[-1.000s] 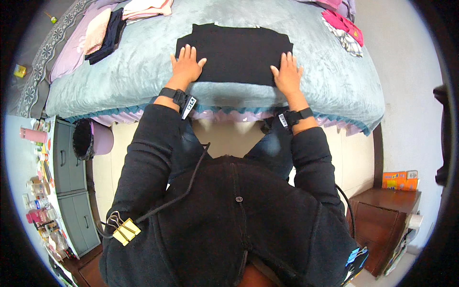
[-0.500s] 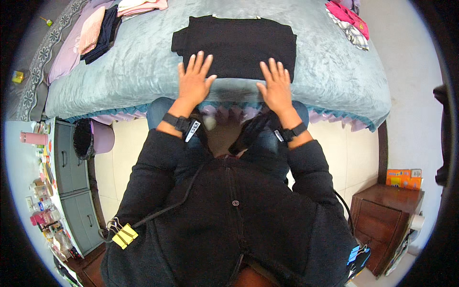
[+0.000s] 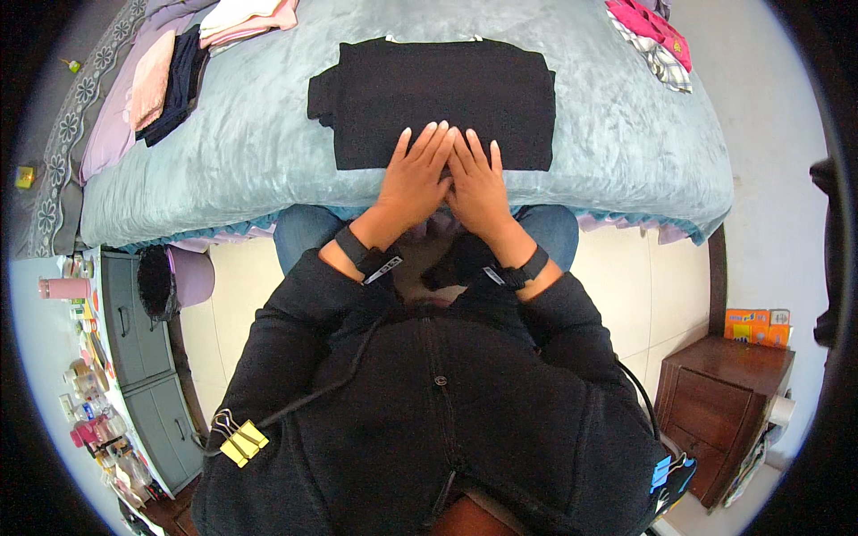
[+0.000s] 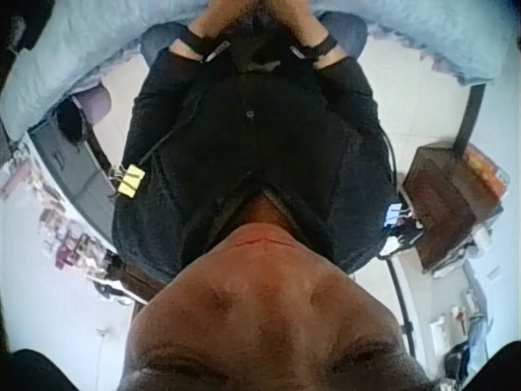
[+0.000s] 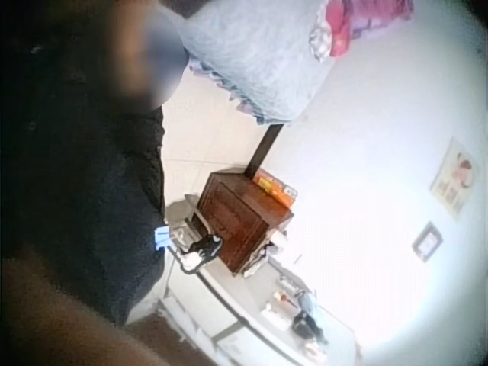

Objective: The person folds a black garment on a bed, then picks up a pink towel, spreads it out, and folds it into a compact rectangle. The folded items remain on the bed.

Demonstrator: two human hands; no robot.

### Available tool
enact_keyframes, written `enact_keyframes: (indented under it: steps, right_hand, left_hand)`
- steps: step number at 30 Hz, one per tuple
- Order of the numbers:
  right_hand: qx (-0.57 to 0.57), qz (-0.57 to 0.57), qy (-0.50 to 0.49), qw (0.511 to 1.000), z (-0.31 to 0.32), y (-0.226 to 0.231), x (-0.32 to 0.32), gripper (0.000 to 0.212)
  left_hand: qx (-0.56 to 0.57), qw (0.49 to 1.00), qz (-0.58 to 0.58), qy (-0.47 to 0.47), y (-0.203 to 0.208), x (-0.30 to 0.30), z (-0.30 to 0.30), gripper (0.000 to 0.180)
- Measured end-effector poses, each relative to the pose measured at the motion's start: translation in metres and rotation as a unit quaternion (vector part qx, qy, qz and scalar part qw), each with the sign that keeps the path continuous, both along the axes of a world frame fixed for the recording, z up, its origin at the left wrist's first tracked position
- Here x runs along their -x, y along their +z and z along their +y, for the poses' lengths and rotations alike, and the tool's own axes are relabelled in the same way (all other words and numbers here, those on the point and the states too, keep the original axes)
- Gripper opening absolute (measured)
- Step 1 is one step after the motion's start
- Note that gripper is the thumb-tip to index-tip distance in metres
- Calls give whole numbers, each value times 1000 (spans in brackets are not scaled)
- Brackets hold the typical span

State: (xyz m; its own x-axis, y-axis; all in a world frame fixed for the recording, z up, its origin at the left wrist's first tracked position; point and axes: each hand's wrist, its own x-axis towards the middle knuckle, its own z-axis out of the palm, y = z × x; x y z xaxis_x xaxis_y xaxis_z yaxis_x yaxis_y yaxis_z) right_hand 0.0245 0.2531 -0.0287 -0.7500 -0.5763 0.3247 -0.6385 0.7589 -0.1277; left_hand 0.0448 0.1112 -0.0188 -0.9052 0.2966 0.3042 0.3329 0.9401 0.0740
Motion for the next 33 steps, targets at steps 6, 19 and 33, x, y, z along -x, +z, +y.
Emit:
enact_keyframes:
  steps: [6,19,33]
  right_hand:
    - [11,-32,-14,999,47,-2,5,73]
    - [108,71,-43,991,41,24,31,54]
    - [34,55,-133,989,68,-9,76,56]
  left_hand:
    - [-18,1000,-9,7,-11,-18,-48,75]
    - [-92,988,113,51,29,-2,-50,60]
    - [-11,988,36,149,-12,24,-83,68]
